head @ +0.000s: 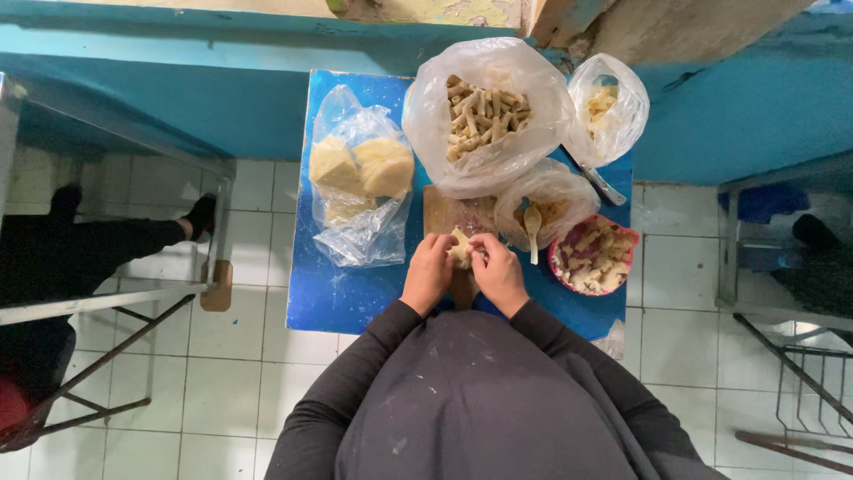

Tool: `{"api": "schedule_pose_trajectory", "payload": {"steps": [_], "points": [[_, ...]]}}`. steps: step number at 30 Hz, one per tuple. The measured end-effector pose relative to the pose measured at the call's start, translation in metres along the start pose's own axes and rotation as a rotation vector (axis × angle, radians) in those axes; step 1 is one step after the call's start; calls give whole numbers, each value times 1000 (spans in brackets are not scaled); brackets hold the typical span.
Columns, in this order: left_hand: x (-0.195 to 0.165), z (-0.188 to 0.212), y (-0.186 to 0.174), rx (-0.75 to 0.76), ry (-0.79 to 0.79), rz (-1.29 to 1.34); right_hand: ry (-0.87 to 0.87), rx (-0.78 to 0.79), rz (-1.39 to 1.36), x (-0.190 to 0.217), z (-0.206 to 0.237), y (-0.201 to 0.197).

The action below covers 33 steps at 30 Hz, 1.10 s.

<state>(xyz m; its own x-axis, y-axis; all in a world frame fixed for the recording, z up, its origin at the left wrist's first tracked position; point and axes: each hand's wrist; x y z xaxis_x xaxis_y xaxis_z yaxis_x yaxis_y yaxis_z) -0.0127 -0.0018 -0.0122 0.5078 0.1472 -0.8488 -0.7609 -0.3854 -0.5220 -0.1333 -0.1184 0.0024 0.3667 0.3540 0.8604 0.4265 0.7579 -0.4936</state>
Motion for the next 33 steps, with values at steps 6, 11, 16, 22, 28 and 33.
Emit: {"api": "schedule_pose_trajectory", "payload": {"steps": [6,11,16,22,28,33], "points": [[8,1,7,51,3,-98,-13,-39,226,6,0,-3],[17,4,10,40,-1,-81,-189,-69,640,21,11,-14],[22,2,6,71,-6,-52,-308,56,716,15,6,-13],[16,-2,-7,167,41,-50,-197,16,494,-13,-5,-6],[15,-7,-4,141,32,-125,-162,27,450,-9,-8,-5],[12,-19,-4,154,-31,-147,-66,27,486,-1,-17,-2]]}}
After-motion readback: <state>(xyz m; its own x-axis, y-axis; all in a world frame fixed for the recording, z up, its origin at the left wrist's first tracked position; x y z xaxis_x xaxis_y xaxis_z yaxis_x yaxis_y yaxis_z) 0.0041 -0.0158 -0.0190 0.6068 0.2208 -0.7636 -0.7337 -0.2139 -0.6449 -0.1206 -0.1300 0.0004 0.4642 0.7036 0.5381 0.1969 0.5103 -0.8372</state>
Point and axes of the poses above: each hand's wrist, its own z-axis away from the middle knuckle, its own y-axis out of the palm, x = y × z, and after that the axes turned 13 degrees about x, right-handed
